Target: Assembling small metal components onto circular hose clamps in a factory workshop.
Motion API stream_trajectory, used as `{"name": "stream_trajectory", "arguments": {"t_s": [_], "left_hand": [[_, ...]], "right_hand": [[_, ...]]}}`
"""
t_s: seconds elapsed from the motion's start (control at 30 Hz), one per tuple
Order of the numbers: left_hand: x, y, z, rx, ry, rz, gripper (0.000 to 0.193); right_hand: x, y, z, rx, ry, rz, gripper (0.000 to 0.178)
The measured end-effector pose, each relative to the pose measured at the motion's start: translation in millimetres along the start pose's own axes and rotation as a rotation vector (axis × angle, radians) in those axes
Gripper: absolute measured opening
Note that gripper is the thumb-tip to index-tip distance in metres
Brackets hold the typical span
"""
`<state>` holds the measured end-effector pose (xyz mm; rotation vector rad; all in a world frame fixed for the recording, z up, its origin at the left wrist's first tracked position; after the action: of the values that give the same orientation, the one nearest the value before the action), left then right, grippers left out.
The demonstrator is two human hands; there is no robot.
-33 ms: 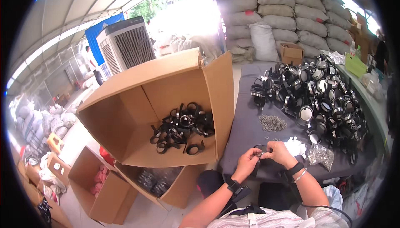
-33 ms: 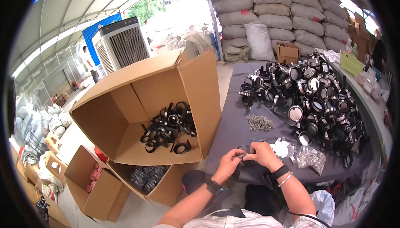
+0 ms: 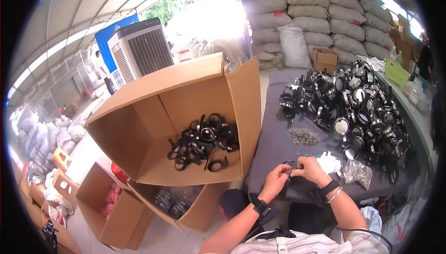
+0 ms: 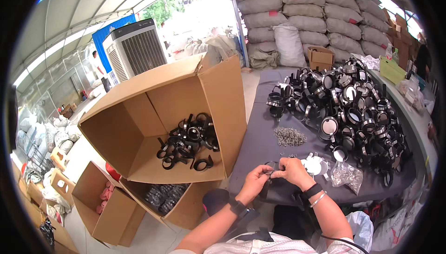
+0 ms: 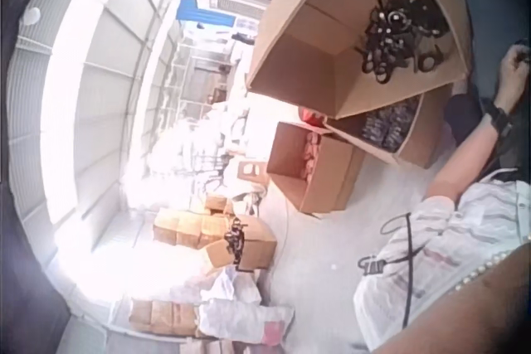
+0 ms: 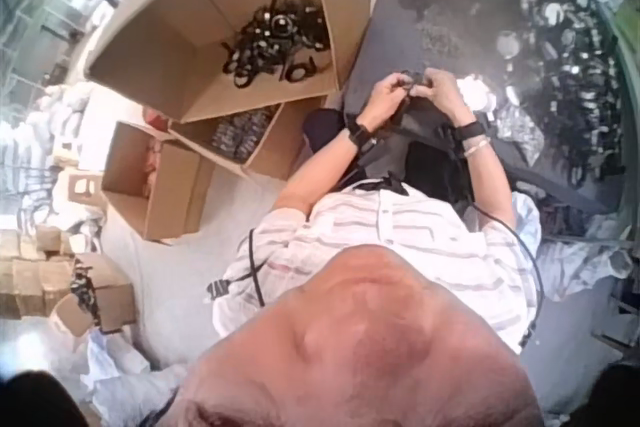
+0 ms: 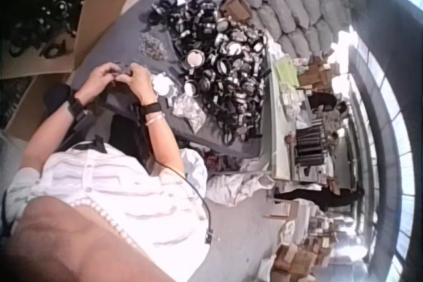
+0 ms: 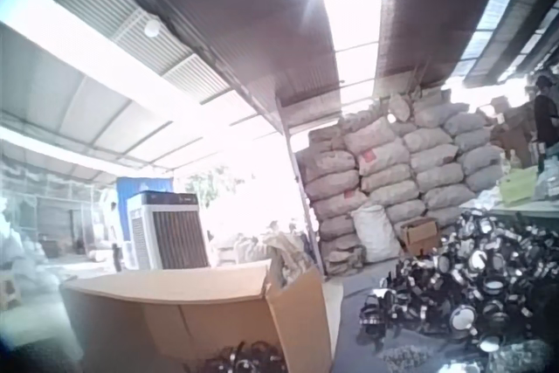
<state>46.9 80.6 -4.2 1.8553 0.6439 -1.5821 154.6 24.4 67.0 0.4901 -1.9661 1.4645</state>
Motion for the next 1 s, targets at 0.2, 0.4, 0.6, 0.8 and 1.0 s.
{"name": "stream_trajectory", "arguments": {"t_s": [0.2, 0.4, 0.6, 0.8, 1.0], "left_hand": [[1, 1, 14, -0.101, -0.235, 0.105, 0.022], [-8, -6, 17, -0.194, -0.258, 0.041, 0.019], [0, -10, 18, -0.118, -0.324, 0.071, 0.015], [0, -14, 16, -0.106, -0.356, 0.097, 0.012], [-2, -17, 18, -0.135, -0.372, 0.068, 0.011]], "right_hand": [[-9, 2, 3, -0.024, -0.013, -0.081, 0.038], [-16, 9, -3, 0.035, -0.018, -0.204, 0.035], [-9, 11, -4, 0.025, -0.005, -0.110, 0.032], [9, 4, -1, -0.031, -0.092, -0.008, 0.034], [9, 6, 0, -0.026, -0.034, -0.039, 0.034]]}}
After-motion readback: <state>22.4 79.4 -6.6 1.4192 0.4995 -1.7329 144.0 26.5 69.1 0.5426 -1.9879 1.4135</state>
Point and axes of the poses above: each hand's wrist, its own z-axis away from the middle knuckle, its own y-axis out of the palm, x = y × z, the point moved 10 cm from there along -z, towards the middle knuckle, and after that the axes turned 3 degrees about -z, right-handed, at the moved point
